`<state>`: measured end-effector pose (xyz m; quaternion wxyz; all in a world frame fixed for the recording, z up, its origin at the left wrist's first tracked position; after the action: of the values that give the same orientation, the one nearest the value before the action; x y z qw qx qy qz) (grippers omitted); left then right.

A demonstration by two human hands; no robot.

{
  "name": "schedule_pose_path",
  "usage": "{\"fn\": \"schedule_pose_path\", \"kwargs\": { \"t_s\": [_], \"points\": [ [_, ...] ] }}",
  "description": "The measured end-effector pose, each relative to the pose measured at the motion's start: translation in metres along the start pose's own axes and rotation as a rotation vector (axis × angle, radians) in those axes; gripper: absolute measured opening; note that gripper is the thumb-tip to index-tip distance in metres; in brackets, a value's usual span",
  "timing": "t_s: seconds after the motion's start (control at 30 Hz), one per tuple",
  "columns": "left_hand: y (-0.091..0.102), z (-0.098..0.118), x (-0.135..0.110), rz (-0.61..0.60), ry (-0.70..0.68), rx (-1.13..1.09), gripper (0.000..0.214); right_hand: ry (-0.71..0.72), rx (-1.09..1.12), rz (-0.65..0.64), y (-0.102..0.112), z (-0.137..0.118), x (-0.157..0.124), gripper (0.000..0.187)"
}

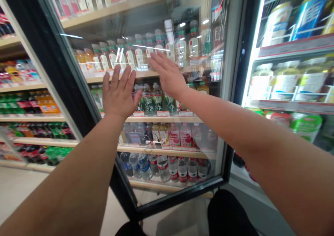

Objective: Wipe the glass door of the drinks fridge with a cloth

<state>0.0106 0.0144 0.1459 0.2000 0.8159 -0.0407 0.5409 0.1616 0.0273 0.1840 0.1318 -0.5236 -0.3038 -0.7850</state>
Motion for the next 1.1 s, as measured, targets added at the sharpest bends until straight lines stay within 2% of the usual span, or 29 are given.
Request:
{"fn": "schedule_pose_path", "kwargs": {
  "t_s": [0.1,0.17,0.23,0.3,0.37,0.43,0.5,0.57,0.6,0.77,0.83,0.93,1.0,1.1],
  "points": [
    [0.000,0.000,0.001,-0.002,0.015,-0.012,0.071,0.229,0.040,-0.237,-0.022,-0.033,-0.038,0.063],
    [0.000,-0.001,0.001,0.005,0.013,-0.025,0.070,0.287,0.055,-0.310,-0.026,-0.033,-0.043,0.063],
    [-0.001,-0.002,0.000,0.011,0.016,-0.032,0.070,0.216,0.043,-0.240,-0.016,-0.011,-0.025,0.067],
    [-0.002,-0.003,0.000,0.008,0.020,-0.021,0.071,0.065,0.028,-0.082,0.002,0.020,-0.006,0.070],
    [-0.002,-0.003,0.000,0.003,0.024,-0.001,0.072,-0.032,0.030,0.036,0.015,0.035,-0.004,0.070],
    [-0.003,-0.003,0.001,-0.007,0.029,-0.005,0.075,-0.005,0.028,0.011,0.011,0.025,-0.016,0.068],
    [-0.003,-0.003,0.001,-0.013,0.036,-0.027,0.079,0.077,0.009,-0.113,-0.003,0.003,-0.031,0.066],
    [-0.004,-0.004,0.001,-0.022,0.038,-0.039,0.081,0.116,-0.016,-0.187,-0.012,-0.011,-0.034,0.065],
    [-0.004,-0.004,0.001,-0.023,0.040,-0.039,0.081,0.107,-0.018,-0.179,-0.012,-0.013,-0.028,0.065],
    [-0.002,-0.004,-0.001,0.021,0.015,0.000,0.073,-0.082,-0.027,0.034,0.003,-0.001,0.024,0.060],
    [-0.001,-0.001,-0.001,0.035,-0.007,0.007,0.071,-0.052,-0.071,0.011,0.000,-0.010,0.034,0.064],
    [0.000,0.000,-0.002,0.031,-0.010,-0.018,0.071,0.095,-0.076,-0.102,-0.007,-0.021,0.037,0.066],
    [0.000,0.000,-0.002,0.026,-0.004,-0.023,0.070,0.106,-0.044,-0.129,-0.003,-0.009,0.037,0.066],
    [0.000,0.002,-0.001,0.027,-0.018,0.010,0.070,0.008,-0.007,-0.032,0.015,0.022,0.023,0.070]
  ]
}}
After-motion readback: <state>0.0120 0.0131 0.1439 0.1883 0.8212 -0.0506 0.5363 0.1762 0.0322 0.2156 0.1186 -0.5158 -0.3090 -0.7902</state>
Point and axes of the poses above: each hand's wrist, its own x-axis towards the middle knuckle, its own y-axis out of the back of the hand, z = x × y, the point moved 10 cm from there along x, towards the middle knuckle, and after that the axes turned 8 degrees about x, right-handed, at the moved point
